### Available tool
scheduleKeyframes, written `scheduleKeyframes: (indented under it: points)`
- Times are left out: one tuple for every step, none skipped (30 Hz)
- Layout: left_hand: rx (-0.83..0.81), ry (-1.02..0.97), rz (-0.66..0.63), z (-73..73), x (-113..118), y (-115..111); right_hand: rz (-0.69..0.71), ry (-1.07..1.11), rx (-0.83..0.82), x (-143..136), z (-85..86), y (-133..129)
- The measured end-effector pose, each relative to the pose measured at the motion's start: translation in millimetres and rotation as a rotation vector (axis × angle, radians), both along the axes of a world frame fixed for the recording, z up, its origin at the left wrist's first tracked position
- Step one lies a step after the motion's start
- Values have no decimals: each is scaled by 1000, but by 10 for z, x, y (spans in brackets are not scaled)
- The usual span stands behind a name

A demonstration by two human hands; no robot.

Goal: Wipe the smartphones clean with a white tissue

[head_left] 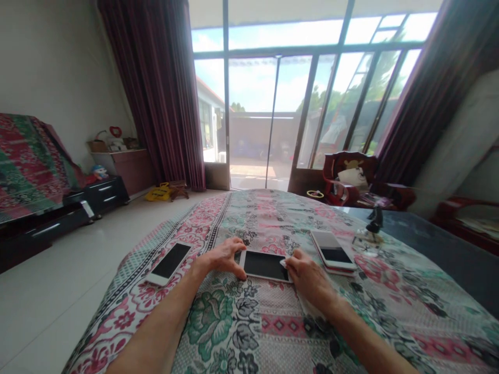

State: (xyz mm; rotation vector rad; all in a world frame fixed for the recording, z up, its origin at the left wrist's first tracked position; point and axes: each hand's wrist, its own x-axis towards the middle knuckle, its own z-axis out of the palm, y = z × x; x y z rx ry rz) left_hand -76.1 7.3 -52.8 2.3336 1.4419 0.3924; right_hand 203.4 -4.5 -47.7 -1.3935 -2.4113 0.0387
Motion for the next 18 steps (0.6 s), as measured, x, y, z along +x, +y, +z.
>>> scheduleKeyframes:
  points:
    - [2, -9, 7, -8, -2, -1, -3, 1, -4, 0, 2, -36]
    - [-3, -15, 19, -15, -4, -2, -8, 1, -7, -1, 0, -67]
    - [-11, -21, 28, -22, -5, -3, -12, -1, -9, -2, -4, -93]
    - [-17, -28, 35, -28, -7, -3, -16, -1, -9, -3, -13, -114]
    - [-23, -32, 39, -33, -8, -2, -16, 1, -6, -3, -25, -129]
    - [-31, -32, 42, -37, -9, 0, -16, 5, -2, -2, -41, -139]
    - [-40, -28, 46, -38, -9, 2, -17, 10, 3, -1, -59, -145]
    - [-53, -22, 52, -36, -8, 4, -20, 17, 7, 0, -79, -149]
    - [-66, -15, 62, -30, -6, 3, -22, 25, 12, 2, -100, -151]
    - [-82, -9, 76, -19, -2, -1, -26, 37, 19, 3, -120, -152]
    - [-100, -7, 92, -6, 4, -9, -30, 50, 30, 5, -139, -155]
    - [-120, -5, 108, 10, 11, -19, -33, 63, 44, 7, -154, -159]
    - [-137, -4, 123, 25, 21, -32, -36, 73, 58, 8, -166, -164]
    - [-151, -1, 137, 39, 31, -46, -39, 78, 68, 9, -175, -170]
    - [-158, 5, 147, 49, 41, -58, -43, 77, 76, 9, -179, -176]
    - [-158, 13, 152, 55, 52, -69, -48, 74, 83, 8, -179, -182]
    - [-149, 19, 154, 55, 61, -77, -53, 71, 87, 6, -177, -189]
    - [-127, 21, 152, 50, 70, -82, -56, 68, 90, 4, -172, -196]
